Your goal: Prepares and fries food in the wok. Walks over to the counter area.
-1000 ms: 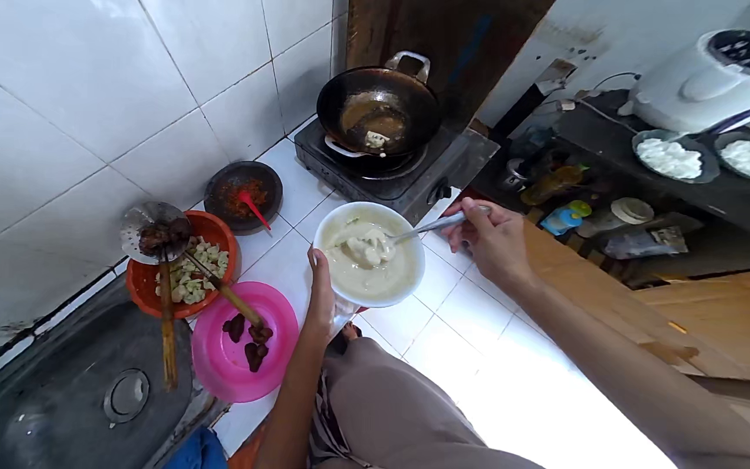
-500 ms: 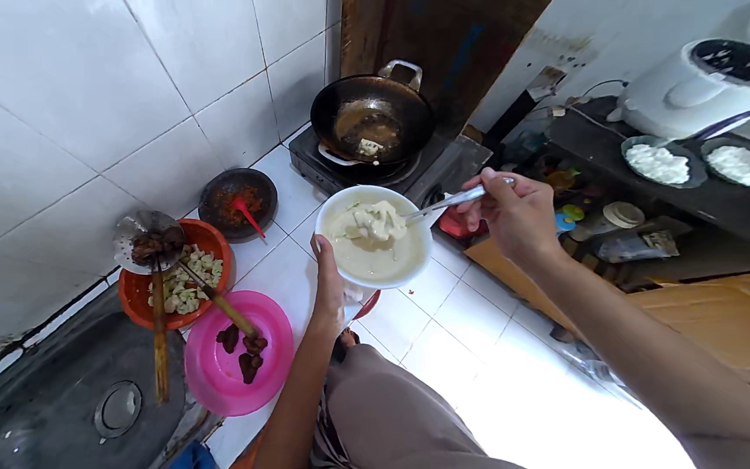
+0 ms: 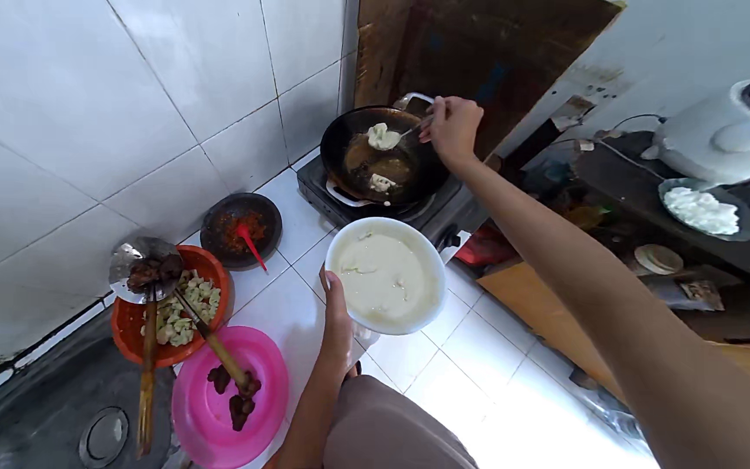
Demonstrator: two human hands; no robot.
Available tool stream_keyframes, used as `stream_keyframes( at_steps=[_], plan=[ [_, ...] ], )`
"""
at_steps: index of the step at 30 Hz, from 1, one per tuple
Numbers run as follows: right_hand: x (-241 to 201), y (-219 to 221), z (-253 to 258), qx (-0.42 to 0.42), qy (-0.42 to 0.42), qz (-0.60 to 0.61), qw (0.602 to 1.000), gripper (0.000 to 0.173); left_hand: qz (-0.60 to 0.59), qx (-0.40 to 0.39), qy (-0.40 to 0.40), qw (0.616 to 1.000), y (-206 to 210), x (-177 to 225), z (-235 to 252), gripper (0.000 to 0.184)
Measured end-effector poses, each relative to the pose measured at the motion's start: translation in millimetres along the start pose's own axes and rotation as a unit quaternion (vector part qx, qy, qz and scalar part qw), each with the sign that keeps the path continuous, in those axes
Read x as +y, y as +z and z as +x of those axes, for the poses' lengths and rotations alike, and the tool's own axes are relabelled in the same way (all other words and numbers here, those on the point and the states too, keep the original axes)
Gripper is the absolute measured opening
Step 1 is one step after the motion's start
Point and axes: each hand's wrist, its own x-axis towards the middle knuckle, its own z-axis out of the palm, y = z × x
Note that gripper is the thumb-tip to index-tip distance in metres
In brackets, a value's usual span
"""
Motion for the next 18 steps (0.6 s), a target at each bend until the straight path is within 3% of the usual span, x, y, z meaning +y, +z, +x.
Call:
stream_keyframes(
  at_steps=[3,6,14,18],
  plan=[
    [-16.6,21.5,-5.1,-0.02,-0.113,-0.136,0.984,0.041,0.007,0.004,-0.003,1.0,-1.4,-2.1,0.6,0.061],
    [-35.8,32.5,-8.8,-0.02,-0.163,-0.176,0.971,0.04,0.0,0.004,-0.007,1.0,0.2,-1.2,2.9,0.061],
    [-53.0,31.6,-10.9,-0.005,-0.207,-0.171,0.963,0.039,-0.01,-0.008,0.005,1.0,-2.8,-0.7,2.1,0.062],
    [-54.7,29.5,-18.9,-0.046,-0.204,-0.173,0.962,0.039,-0.01,-0.009,0.016,1.0,-7.1,-3.3,1.0,0.062]
  ],
)
